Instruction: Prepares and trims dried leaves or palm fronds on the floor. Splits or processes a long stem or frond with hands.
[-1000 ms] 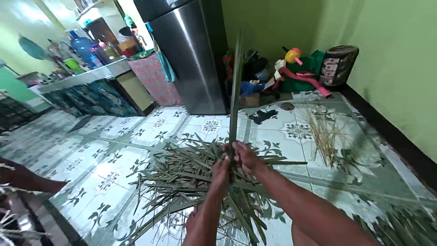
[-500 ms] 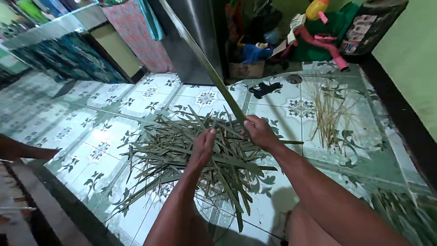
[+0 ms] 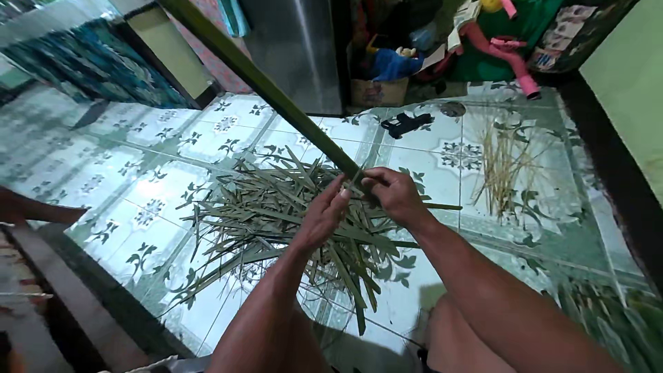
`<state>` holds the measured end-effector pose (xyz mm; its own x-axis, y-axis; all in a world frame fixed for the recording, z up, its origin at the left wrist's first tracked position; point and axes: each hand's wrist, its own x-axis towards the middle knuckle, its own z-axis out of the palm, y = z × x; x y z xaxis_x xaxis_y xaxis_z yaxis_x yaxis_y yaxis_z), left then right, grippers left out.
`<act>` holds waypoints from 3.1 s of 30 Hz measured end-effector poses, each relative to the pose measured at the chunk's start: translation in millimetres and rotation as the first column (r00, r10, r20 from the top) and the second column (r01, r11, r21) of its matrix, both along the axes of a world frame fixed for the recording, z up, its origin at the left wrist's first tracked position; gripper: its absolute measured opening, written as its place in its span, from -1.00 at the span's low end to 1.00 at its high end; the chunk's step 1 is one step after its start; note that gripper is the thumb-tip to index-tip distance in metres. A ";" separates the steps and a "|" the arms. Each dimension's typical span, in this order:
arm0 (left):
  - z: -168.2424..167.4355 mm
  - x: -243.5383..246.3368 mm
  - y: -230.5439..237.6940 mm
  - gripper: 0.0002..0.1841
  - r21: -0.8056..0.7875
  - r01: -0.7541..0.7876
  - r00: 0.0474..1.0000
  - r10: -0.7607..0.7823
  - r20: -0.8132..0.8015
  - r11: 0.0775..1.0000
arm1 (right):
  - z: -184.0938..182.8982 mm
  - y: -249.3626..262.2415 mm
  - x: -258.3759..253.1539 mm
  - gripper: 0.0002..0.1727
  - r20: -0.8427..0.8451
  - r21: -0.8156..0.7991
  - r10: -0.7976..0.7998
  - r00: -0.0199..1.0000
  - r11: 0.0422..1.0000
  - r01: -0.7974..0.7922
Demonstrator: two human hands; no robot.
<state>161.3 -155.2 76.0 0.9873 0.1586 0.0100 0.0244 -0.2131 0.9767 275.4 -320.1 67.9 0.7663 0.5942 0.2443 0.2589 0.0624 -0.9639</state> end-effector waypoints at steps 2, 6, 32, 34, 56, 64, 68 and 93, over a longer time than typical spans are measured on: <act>0.1 -3.2 1.1 -0.50 -0.125 0.028 1.000 -0.029 -0.008 0.992 | 0.7 2.7 -8.3 -0.78 -0.031 0.031 0.011 0.999 0.999 -0.010; -0.3 -8.2 2.0 -0.67 -0.192 0.032 0.999 -0.037 -0.027 0.981 | -2.3 9.3 -17.5 -0.78 -0.083 0.085 0.034 0.996 0.996 -0.027; 2.7 -26.8 21.4 -0.60 0.703 -0.145 0.965 -0.058 0.257 0.696 | 4.1 -1.6 -30.8 -0.88 -0.618 0.376 0.441 0.651 0.893 -0.248; 1.4 -26.1 20.6 -0.68 0.725 -0.149 0.968 -0.049 0.245 0.673 | 5.0 0.1 -33.1 -0.95 -0.576 0.268 0.318 0.753 0.944 -0.194; 57.6 -19.6 29.7 -0.71 0.372 -0.558 0.814 0.404 0.417 0.742 | 6.5 -27.9 -34.5 -0.86 -0.114 0.067 0.290 0.950 0.956 -0.284; 71.6 -24.2 82.4 -0.71 0.052 -0.650 0.662 0.530 0.530 0.758 | -20.0 -41.3 -1.0 -0.75 -0.105 -0.177 0.437 0.893 0.876 -0.449; 37.4 -36.6 52.9 -0.74 0.281 -0.633 0.760 0.507 0.408 0.722 | -28.2 -36.2 26.0 -0.60 -0.195 -0.227 0.435 0.879 0.852 -0.472; -6.0 -18.0 -0.5 -0.78 0.647 -0.329 0.908 0.044 0.416 0.688 | -11.5 1.5 -21.2 -0.61 -0.378 0.005 0.309 0.873 0.944 -0.331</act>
